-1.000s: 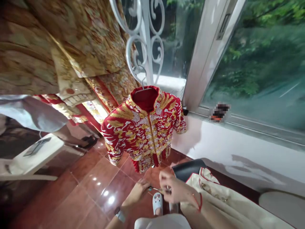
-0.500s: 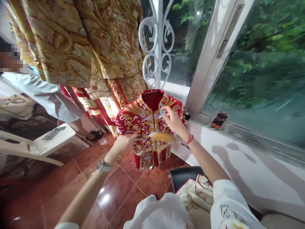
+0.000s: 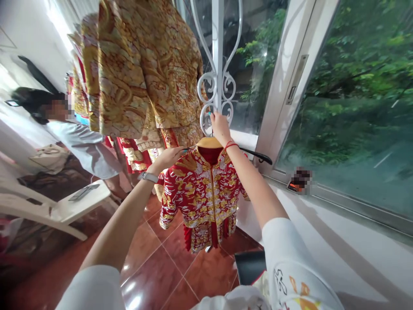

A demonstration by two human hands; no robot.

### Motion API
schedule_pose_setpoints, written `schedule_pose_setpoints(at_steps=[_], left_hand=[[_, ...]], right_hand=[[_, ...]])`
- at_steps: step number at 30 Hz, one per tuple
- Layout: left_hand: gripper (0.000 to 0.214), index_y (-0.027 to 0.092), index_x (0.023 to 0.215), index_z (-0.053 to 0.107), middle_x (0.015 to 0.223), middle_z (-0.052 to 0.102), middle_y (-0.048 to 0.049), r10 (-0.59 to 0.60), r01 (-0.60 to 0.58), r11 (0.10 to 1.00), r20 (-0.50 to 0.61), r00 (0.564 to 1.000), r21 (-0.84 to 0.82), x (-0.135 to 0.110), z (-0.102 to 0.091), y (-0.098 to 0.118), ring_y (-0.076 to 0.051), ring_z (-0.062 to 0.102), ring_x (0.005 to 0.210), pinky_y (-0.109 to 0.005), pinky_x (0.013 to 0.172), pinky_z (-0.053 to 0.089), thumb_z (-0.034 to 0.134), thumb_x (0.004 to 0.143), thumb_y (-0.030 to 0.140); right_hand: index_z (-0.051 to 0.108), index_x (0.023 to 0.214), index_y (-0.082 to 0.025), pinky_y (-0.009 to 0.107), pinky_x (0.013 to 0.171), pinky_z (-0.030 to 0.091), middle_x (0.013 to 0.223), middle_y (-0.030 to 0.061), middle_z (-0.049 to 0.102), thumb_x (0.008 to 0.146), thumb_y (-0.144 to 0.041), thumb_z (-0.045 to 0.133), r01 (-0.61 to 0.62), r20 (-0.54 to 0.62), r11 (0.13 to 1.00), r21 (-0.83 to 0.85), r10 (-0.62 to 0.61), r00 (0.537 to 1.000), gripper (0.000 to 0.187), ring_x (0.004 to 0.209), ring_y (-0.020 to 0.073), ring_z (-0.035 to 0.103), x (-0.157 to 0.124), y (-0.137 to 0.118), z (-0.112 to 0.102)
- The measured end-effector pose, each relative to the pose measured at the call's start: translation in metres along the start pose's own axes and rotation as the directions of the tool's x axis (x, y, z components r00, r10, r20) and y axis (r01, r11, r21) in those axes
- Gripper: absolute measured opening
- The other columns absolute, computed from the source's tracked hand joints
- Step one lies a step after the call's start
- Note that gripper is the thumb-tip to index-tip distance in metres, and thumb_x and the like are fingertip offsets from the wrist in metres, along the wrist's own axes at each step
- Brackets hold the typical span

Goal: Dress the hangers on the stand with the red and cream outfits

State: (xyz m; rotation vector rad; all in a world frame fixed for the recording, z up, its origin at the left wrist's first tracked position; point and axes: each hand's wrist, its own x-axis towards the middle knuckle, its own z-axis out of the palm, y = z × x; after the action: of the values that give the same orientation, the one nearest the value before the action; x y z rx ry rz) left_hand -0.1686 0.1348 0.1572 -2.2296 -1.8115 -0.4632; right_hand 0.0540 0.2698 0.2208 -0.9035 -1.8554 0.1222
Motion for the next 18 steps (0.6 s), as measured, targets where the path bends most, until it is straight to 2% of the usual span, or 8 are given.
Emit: schedule_pose_setpoints(at_steps=[4,7,13,15,18], left_hand=[[0.044,0.018,0.126,0.066,0.111,0.076,-0.0129,0.009,-0.009,1.000,0.010,1.000,-0.005,-0.002,-0.002,-0.014,-0.024,0.072,0.095,-0.029,0.082,0.051,0.033,0.101,0.034],[0.045,0.017,0.123,0.068,0.111,0.075,-0.0136,0.012,-0.011,0.999,0.012,1.000,-0.041,0.002,-0.002,-0.019,-0.025,0.071,0.095,-0.029,0.082,0.050,0.033,0.100,0.035],[0.051,0.014,0.118,0.069,0.101,0.076,-0.0145,0.043,-0.046,0.984,-0.019,0.999,-0.171,0.015,0.012,-0.016,-0.025,0.070,0.088,-0.030,0.079,0.049,0.030,0.098,0.040],[0.053,0.013,0.115,0.069,0.096,0.076,-0.0144,0.039,-0.043,0.979,-0.022,0.999,-0.199,0.010,0.016,-0.016,-0.025,0.069,0.083,-0.031,0.076,0.049,0.028,0.097,0.041],[0.052,0.013,0.114,0.068,0.093,0.076,-0.0133,0.012,-0.011,0.985,0.007,1.000,-0.172,-0.010,0.018,-0.020,-0.025,0.069,0.082,-0.030,0.073,0.048,0.027,0.097,0.041]], right_hand=[[0.057,0.109,-0.019,0.035,0.072,0.046,0.081,0.0080,0.064,0.106,-0.035,0.030,-0.052,-0.023,0.997,-0.056,0.051,0.998,0.031,0.072,0.0211,0.062,-0.007,-0.005,0.009],[0.050,0.121,-0.016,0.037,0.074,0.046,0.090,0.0120,0.065,0.107,-0.038,0.032,-0.066,-0.056,0.997,-0.039,0.064,0.996,0.032,0.078,0.0226,0.063,-0.006,-0.006,0.012],[0.039,0.133,-0.009,0.038,0.077,0.047,0.084,0.0101,0.061,0.108,-0.041,0.027,-0.045,-0.073,0.999,0.019,0.047,0.996,0.043,0.082,0.0236,0.064,0.010,-0.013,0.015],[0.036,0.134,-0.008,0.039,0.076,0.047,0.084,0.0110,0.061,0.108,-0.039,0.027,-0.069,-0.051,0.998,-0.001,0.068,0.996,0.042,0.083,0.0247,0.064,0.010,-0.020,0.014],[0.034,0.135,-0.009,0.039,0.074,0.047,0.084,0.0118,0.062,0.107,-0.033,0.024,-0.082,0.033,0.996,-0.032,0.083,0.996,0.038,0.081,0.0253,0.063,-0.004,-0.031,0.011]])
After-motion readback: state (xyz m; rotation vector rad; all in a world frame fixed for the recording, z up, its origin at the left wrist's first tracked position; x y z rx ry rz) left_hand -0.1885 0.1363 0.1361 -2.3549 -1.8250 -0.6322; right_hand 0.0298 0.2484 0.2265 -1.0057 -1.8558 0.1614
